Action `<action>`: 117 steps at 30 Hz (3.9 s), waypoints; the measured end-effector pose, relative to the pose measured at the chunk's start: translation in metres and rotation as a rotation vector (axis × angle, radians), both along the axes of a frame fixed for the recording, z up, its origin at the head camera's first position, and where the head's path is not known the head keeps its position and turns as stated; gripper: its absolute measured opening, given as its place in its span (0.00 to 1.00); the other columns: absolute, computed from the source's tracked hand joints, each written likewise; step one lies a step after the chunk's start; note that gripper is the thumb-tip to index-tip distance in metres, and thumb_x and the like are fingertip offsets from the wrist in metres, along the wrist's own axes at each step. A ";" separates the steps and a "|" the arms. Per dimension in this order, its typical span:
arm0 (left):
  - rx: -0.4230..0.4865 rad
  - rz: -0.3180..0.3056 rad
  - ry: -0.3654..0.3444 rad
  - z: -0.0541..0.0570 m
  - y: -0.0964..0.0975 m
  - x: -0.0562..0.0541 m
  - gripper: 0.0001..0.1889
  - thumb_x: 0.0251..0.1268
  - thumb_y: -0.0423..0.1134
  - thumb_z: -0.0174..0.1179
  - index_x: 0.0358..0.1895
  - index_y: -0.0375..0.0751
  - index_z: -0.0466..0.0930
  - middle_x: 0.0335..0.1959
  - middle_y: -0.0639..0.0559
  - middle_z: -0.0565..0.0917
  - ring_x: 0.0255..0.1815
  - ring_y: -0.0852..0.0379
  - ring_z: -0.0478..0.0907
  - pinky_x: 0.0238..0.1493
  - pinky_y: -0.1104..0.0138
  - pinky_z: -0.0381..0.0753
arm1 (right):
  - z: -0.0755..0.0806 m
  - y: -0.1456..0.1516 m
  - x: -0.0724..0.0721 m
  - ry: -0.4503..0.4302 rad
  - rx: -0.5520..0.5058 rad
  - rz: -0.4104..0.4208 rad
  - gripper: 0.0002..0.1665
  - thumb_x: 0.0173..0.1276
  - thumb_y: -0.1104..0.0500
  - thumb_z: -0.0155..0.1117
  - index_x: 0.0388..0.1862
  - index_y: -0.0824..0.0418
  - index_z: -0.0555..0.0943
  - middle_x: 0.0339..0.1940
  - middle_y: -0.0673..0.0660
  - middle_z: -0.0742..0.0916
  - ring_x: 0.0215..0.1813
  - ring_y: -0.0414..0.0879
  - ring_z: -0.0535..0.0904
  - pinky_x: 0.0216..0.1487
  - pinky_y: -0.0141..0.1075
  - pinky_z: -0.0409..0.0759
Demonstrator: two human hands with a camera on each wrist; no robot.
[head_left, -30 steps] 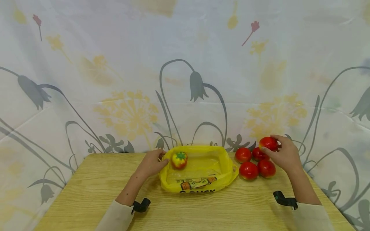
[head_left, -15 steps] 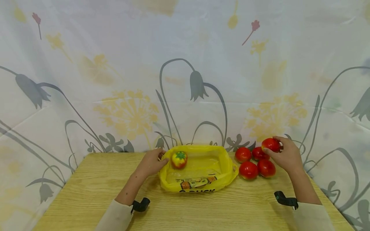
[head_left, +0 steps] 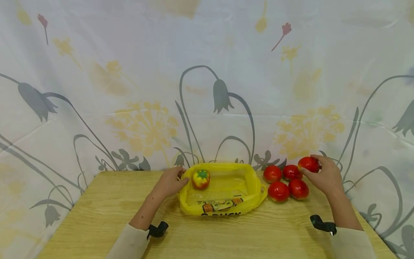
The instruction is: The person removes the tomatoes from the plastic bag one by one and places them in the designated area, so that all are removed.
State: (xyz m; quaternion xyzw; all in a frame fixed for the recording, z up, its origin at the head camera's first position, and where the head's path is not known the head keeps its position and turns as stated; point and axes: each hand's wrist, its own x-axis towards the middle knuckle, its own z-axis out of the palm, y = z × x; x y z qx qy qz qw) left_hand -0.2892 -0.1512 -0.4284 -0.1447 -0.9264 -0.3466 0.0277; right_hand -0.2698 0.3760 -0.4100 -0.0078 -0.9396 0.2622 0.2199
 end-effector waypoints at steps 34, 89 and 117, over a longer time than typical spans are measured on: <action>-0.008 -0.023 0.032 0.002 0.001 0.001 0.14 0.74 0.38 0.67 0.56 0.35 0.85 0.45 0.44 0.86 0.43 0.48 0.83 0.43 0.55 0.86 | -0.026 0.021 -0.008 -0.089 0.103 -0.033 0.37 0.65 0.58 0.73 0.66 0.79 0.72 0.63 0.86 0.72 0.59 0.84 0.67 0.54 0.76 0.76; -0.007 -0.023 0.016 0.002 -0.003 0.002 0.15 0.74 0.38 0.66 0.58 0.35 0.85 0.45 0.45 0.86 0.41 0.51 0.82 0.41 0.57 0.85 | -0.036 0.022 -0.011 -0.073 0.058 -0.031 0.35 0.69 0.64 0.66 0.66 0.85 0.66 0.64 0.88 0.67 0.60 0.83 0.67 0.62 0.76 0.70; -0.003 -0.036 0.040 0.005 -0.003 0.002 0.15 0.74 0.38 0.67 0.57 0.33 0.85 0.44 0.44 0.86 0.38 0.53 0.81 0.40 0.57 0.83 | 0.003 -0.022 -0.007 0.047 0.048 0.048 0.33 0.73 0.60 0.66 0.69 0.78 0.71 0.68 0.82 0.70 0.64 0.81 0.68 0.61 0.75 0.69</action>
